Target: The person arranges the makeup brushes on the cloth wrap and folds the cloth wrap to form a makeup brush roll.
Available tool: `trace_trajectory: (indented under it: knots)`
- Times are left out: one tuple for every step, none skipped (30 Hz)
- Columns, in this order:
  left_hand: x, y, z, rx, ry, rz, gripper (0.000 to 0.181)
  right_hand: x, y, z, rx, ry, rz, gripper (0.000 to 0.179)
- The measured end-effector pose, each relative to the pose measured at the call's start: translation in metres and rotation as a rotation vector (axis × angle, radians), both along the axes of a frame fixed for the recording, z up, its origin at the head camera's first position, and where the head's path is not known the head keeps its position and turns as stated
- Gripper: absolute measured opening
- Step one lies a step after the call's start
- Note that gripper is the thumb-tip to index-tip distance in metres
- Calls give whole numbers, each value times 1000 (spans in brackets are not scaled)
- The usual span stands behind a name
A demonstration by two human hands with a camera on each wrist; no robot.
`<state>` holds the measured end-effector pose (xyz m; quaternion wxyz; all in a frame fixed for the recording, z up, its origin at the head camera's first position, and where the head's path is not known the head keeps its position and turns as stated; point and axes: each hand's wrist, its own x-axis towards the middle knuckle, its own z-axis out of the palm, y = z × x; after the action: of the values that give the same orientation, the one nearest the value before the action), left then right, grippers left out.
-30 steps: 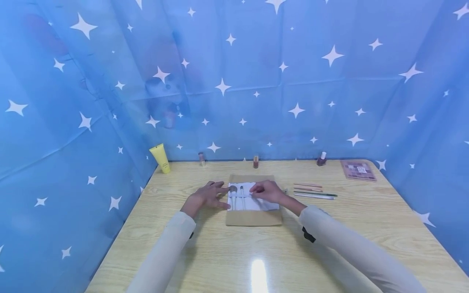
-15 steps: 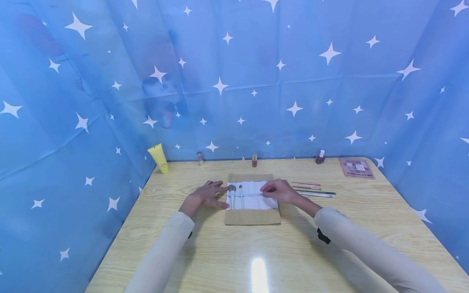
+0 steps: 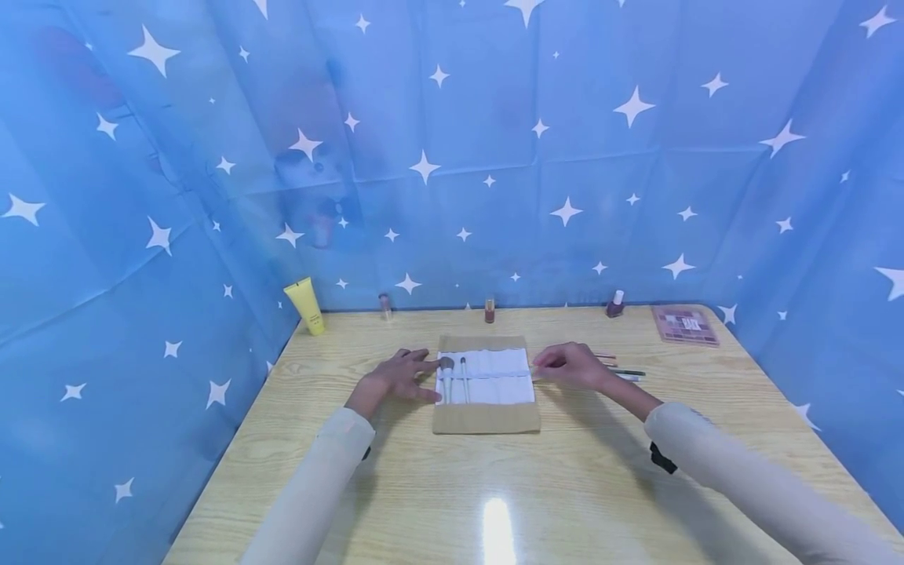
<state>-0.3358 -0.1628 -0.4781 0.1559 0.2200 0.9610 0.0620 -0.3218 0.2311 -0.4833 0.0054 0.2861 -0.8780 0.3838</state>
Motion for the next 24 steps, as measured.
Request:
trace_trajectory:
  knots:
    - [0, 0, 0, 0, -2, 3, 84, 1, 4, 1, -2, 4, -2, 16]
    - [1, 1, 1, 0, -4, 7, 84, 2, 8, 2, -4, 4, -10, 16]
    - [2, 1, 1, -1, -7, 10, 85, 2, 12, 4, -4, 4, -12, 16]
    - [2, 1, 1, -5, -9, 12, 85, 3, 16, 5, -3, 0, -21, 16]
    - [3, 1, 2, -5, -12, 15, 85, 3, 21, 6, 3, -3, -26, 16]
    - [3, 1, 2, -5, -13, 17, 85, 4, 25, 8, 13, -6, -37, 16]
    - [3, 2, 2, -3, -13, 17, 85, 5, 29, 10, 23, -7, -43, 17]
    - [4, 2, 3, -6, -13, 14, 85, 5, 34, 11, 38, -7, -54, 17]
    - [4, 2, 3, -4, -12, 12, 85, 6, 39, 13, 55, -7, -60, 17]
    - [4, 1, 4, -5, -11, 10, 84, 7, 44, 14, 69, -6, -69, 17]
    - [4, 1, 4, -3, -11, 8, 84, 7, 49, 15, 79, -6, -72, 18]
    - [4, 1, 4, -1, -10, 3, 84, 8, 54, 16, 87, -6, -80, 17]
    - [4, 1, 5, -1, -11, -1, 84, 9, 59, 17, 92, -2, -81, 17]
    - [4, 1, 5, 1, -10, -5, 84, 10, 64, 18, 98, 4, -87, 17]
    - [4, 1, 5, 5, -11, -9, 83, 10, 69, 18, 100, 9, -92, 17]
    - [4, 1, 5, 8, -12, -11, 83, 12, 73, 19, 99, 12, -96, 16]
    - [3, 1, 5, 9, -14, -13, 83, 13, 77, 19, 100, 18, -99, 16]
    - [3, 1, 5, 10, -16, -15, 83, 14, 81, 19, 101, 26, -102, 16]
    - [3, 1, 5, 8, -17, -15, 83, 15, 85, 18, 102, 31, -104, 15]
    - [3, 1, 5, 7, -17, -15, 83, 15, 89, 17, 104, 36, -108, 14]
    - [3, 1, 5, 7, -18, -14, 83, 16, 93, 16, 106, 39, -109, 14]
    - [2, 1, 4, 5, -18, -13, 83, 17, 97, 15, 109, 44, -111, 13]
    - [2, 1, 3, 2, -18, -13, 83, 17, 101, 13, 112, 46, -111, 13]
    - [2, 2, 3, 3, -17, -12, 83, 17, 104, 11, 113, 47, -115, 13]
